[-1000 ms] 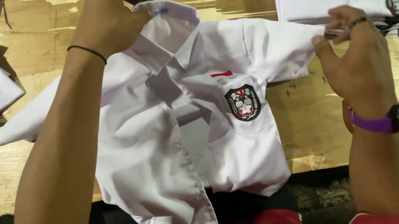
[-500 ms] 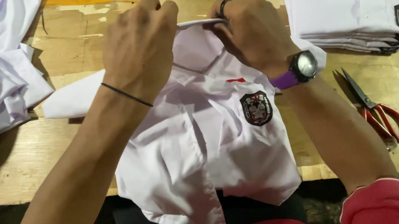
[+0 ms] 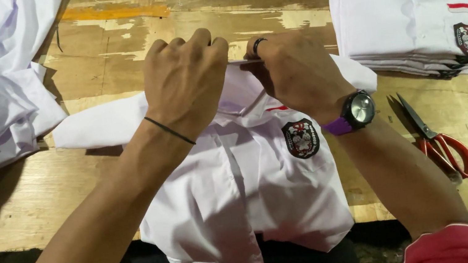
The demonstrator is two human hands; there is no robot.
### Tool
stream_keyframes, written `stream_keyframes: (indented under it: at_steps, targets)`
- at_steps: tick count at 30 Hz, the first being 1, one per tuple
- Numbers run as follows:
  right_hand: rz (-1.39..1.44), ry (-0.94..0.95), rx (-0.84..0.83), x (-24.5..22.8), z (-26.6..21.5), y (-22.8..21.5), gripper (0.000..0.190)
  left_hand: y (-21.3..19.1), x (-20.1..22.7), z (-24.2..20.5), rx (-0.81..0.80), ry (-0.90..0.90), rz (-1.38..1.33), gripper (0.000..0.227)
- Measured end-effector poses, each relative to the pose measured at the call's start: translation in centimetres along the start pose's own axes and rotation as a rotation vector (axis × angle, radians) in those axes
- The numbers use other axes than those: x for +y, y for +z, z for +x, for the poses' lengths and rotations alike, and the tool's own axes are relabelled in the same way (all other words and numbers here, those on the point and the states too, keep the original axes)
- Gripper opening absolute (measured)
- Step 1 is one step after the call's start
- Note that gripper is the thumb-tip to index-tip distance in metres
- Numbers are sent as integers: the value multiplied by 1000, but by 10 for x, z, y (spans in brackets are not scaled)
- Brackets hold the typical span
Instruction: The person lays a white short-sleeved shirt on a wooden table and uses red-handled scissors to trim loose threads from the collar, pocket, and hem. They smooth the fabric with their hands between cuts and adjust the shirt's position to access different areas.
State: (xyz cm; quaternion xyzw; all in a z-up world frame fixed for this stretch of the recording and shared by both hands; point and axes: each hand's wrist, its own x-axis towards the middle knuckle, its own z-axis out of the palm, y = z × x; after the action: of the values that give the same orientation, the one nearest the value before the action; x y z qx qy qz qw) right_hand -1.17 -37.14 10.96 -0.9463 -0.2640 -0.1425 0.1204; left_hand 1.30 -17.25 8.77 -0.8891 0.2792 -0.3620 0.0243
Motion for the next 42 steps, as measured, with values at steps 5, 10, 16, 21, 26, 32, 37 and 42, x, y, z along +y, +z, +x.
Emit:
stream_keyframes:
  at_steps: [5, 10, 16, 21, 26, 32, 37, 42]
  targets:
    - [-75, 27, 40, 17, -11, 8, 13, 3, -16, -12, -127, -57, 8, 23]
    - [-19, 75, 67, 20, -13, 11, 12, -6, -13, -16, -109, -113, 43, 12]
    - [142, 44, 138, 28, -15, -3, 8, -36, -34, 4, -500, -223, -273, 29]
    - [635, 135, 37, 65, -9, 34, 23, -26, -47, -4, -786, -421, -914, 61]
    - [672, 85, -60, 76, -16, 29, 61, -38, -49, -14, -653, -336, -1068, 50]
    - [536, -176, -167, 51, -39, -32, 79, -76, -53, -17, -426, 8, -1011, 51]
    - [235, -284, -134, 2, -66, -101, 20, -144, -45, -26, -334, 87, -725, 11]
    - [382, -121, -233, -19, -100, -160, 33, -213, -42, -23, -465, 241, -767, 16]
